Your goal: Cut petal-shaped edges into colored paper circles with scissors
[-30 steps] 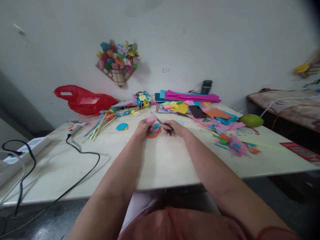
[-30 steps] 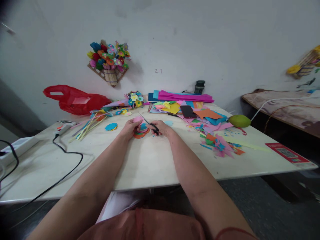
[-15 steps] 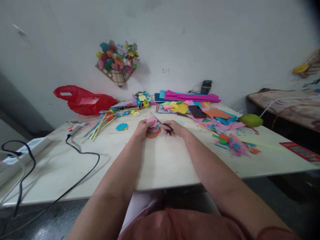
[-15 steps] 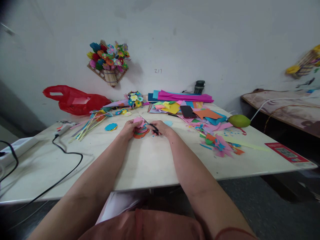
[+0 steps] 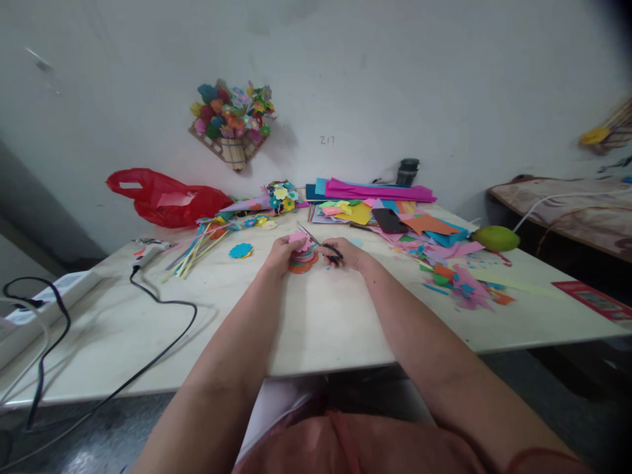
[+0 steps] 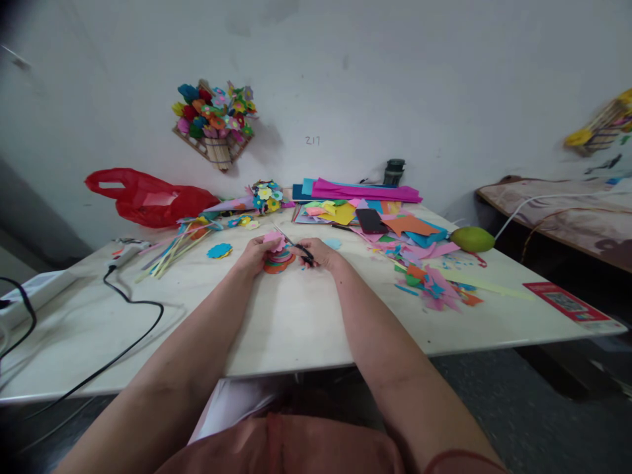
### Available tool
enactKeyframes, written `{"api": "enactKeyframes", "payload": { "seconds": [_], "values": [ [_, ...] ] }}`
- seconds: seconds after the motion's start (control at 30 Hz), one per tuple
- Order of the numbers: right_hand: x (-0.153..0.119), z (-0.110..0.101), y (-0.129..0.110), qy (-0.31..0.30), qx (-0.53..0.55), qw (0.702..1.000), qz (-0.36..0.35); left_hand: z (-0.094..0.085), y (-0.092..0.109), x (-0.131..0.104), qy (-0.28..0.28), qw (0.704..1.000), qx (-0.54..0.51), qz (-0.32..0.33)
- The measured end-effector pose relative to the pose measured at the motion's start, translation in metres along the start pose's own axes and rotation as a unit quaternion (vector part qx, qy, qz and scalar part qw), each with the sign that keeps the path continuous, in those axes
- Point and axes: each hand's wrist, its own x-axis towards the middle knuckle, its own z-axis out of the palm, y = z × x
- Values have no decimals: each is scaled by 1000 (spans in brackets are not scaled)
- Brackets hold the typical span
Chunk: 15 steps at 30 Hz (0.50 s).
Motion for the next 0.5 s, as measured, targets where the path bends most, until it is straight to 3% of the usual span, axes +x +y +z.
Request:
{"api": "enactKeyframes", "payload": {
  "seconds": [0.5],
  "values": [
    [-1, 1, -3, -1, 0, 1000, 3, 1, 1, -1, -4, 1000, -11, -7]
  ]
}}
